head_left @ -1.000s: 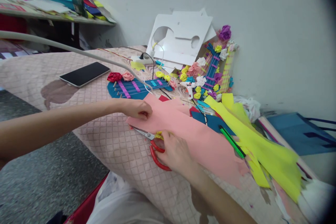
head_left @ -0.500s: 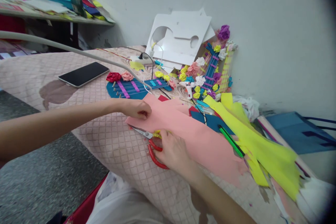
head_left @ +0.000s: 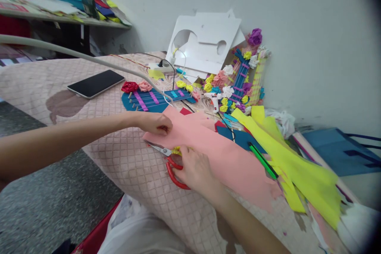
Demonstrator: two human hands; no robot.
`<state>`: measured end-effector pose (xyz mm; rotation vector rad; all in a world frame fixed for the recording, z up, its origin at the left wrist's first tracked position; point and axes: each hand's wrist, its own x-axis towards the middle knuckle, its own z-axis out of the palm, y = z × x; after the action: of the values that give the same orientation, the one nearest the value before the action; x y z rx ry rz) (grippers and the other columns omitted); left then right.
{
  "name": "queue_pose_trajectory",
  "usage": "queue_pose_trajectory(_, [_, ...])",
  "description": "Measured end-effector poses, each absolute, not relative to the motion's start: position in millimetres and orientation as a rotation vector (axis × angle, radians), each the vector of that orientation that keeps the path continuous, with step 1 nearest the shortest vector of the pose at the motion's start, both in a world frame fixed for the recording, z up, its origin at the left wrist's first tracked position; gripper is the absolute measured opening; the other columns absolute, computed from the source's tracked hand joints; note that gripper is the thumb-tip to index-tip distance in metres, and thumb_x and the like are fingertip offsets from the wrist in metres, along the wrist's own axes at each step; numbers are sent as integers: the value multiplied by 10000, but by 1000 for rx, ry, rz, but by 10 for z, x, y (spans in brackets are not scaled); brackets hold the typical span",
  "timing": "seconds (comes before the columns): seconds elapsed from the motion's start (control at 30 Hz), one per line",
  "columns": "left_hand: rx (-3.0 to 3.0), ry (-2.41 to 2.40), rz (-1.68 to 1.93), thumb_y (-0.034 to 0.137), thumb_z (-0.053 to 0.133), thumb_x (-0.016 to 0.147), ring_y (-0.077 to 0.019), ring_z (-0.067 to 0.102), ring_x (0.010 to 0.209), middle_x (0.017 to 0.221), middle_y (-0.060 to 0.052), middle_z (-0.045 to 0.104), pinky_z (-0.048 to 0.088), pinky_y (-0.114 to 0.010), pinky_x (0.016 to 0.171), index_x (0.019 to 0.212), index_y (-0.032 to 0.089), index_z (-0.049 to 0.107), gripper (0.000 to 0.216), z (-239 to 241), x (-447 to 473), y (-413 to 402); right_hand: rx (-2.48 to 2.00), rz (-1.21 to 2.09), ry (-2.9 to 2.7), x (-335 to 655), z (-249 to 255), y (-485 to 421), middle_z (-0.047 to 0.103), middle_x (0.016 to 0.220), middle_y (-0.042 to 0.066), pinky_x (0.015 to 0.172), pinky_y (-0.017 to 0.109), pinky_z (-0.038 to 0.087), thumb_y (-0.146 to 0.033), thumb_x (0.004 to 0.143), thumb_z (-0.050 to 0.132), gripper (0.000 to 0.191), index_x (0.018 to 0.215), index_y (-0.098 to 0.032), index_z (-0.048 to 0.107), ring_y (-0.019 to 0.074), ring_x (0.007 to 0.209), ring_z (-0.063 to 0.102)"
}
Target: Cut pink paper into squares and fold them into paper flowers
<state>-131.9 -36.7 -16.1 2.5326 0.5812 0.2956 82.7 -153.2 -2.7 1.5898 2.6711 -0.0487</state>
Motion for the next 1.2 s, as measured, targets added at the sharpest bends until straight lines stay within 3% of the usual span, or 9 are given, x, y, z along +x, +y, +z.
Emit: queue_pose_trajectory(1.2, [2515,606,273,149,537,791,-120,540,664,749,-32,626,402,-196,599,771,148,613,79,-284,-1347,-282,1483,-19,2750,788,-50,-1445,690,856,55,556,295,394,-438,784,600,307,937,-182,530,242,772,649])
